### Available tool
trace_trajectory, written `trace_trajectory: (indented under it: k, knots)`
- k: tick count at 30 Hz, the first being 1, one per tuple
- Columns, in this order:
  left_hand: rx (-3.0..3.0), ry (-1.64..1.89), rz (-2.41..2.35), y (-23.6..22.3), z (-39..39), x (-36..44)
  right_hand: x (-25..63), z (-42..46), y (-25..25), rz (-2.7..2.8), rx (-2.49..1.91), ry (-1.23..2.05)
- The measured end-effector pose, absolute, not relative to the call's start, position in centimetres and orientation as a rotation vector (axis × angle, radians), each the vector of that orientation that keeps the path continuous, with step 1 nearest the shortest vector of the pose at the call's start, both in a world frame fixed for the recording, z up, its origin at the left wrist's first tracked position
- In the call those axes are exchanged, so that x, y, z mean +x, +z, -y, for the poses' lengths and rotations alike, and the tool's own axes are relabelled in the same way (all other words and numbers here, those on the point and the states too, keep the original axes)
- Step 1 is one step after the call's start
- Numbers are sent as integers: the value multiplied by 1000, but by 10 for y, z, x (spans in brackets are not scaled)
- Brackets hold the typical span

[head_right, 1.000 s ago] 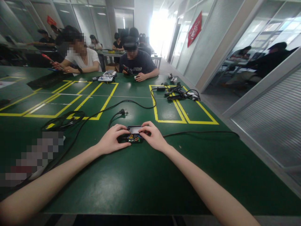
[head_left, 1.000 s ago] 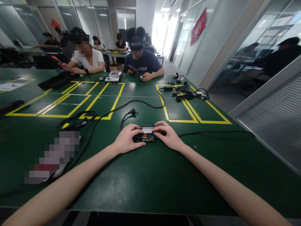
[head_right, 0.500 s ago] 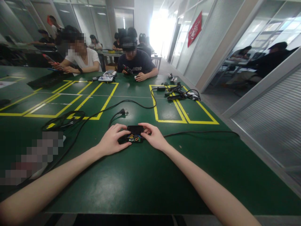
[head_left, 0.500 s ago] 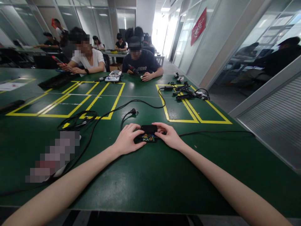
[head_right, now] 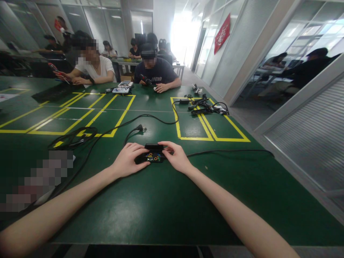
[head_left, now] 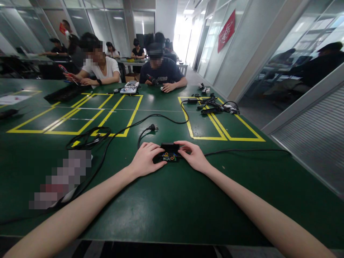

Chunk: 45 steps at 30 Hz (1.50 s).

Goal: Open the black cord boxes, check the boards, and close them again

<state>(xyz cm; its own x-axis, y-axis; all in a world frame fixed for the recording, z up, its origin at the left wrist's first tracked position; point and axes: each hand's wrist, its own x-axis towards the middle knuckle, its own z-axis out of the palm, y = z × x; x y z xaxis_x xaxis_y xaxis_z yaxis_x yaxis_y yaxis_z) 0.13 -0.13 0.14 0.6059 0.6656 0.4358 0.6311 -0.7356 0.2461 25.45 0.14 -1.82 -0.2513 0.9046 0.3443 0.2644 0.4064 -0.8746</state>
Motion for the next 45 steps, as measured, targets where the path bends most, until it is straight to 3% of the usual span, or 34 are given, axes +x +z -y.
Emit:
trace_trajectory:
  k: [12,24,38,45]
  knots:
    - [2750,798,-1066,0,1,0,256,2,-10,1732,-1038,991]
    - [2731,862,-993,-4,-1,-4,260,7,0,1911,-940,833]
    - [2539,837,-1225,1,1,-2,260,10,2,2008,-820,773]
    - [2564,808,-1026,2,2,-2,260,12,3,2077,-801,728]
